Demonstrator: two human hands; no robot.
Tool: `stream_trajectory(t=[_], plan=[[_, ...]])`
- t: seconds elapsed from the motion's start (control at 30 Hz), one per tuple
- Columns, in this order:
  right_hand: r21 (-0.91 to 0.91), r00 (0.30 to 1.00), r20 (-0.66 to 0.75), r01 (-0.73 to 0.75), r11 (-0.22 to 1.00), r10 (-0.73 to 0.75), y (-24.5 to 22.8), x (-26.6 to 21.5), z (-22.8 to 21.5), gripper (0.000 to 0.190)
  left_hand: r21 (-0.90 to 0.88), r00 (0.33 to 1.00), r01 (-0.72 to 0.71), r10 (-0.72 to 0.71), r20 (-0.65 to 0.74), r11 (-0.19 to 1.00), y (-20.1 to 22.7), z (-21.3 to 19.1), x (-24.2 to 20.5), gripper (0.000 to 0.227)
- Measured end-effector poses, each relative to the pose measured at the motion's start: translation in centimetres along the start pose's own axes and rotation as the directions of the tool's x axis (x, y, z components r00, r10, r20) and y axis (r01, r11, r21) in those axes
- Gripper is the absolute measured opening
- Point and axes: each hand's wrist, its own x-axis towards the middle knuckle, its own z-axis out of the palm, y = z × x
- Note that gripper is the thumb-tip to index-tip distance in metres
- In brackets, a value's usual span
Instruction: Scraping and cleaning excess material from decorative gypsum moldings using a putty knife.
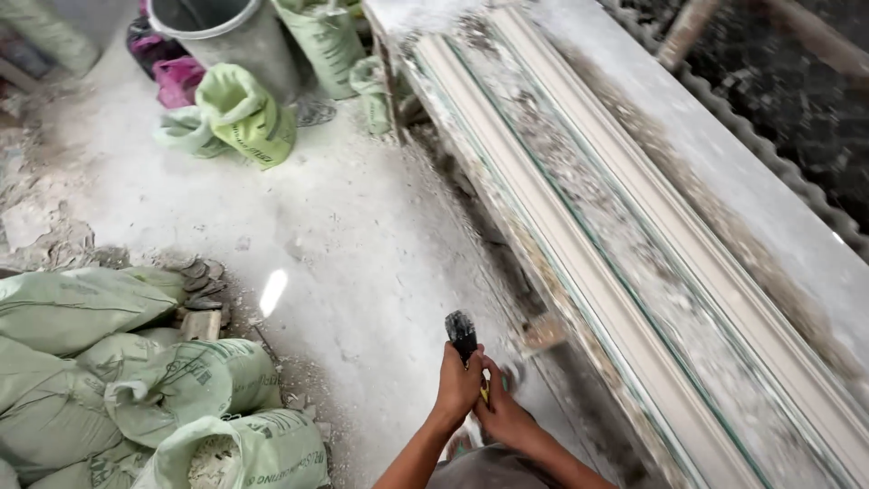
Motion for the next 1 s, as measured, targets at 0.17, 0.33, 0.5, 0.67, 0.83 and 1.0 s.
stream_trajectory(t=[0.17, 0.33, 0.5, 0.67, 0.83, 1.0], plan=[[-0.193, 0.93, -0.111, 0.325, 0.926, -0.35, -7.7, 10.2, -4.0, 0.078, -0.109, 0.999, 0.033, -0.036, -0.021, 0.994, 2.0, -3.3, 8.7, 0.039], [-0.169, 0.853, -0.22, 0.445, 0.88, -0.473, -8.4, 23.1, -9.4, 0.051, -0.102, 0.996, -0.009, 0.0, -0.088, 0.995, 0.4, -7.5, 21.1, 0.04], [0.002, 0.968, -0.183, 0.174, 0.985, -0.17, -16.2, 32.0, -16.2, 0.047, 0.246, 0.986, 0.02, 0.021, -0.166, 0.969, 7.9, -11.6, 31.0, 0.049], [-0.173, 0.945, -0.293, 0.094, 0.98, -0.142, -21.7, 38.5, -21.8, 0.051, 0.507, 0.919, -0.264, 0.373, -0.126, 0.821, 16.4, -13.3, 40.2, 0.036], [-0.118, 0.91, -0.414, -0.089, 0.989, 0.033, -24.9, 44.4, -23.5, 0.052, 0.651, 0.878, -0.41, 0.469, 0.092, 0.639, 26.5, -13.6, 48.7, 0.038], [-0.166, 0.81, -0.581, -0.216, 0.962, 0.082, -31.4, 50.9, -24.8, 0.052, 0.671, 0.833, -0.549, 0.268, 0.483, 0.498, 36.1, -14.4, 58.3, 0.05]])
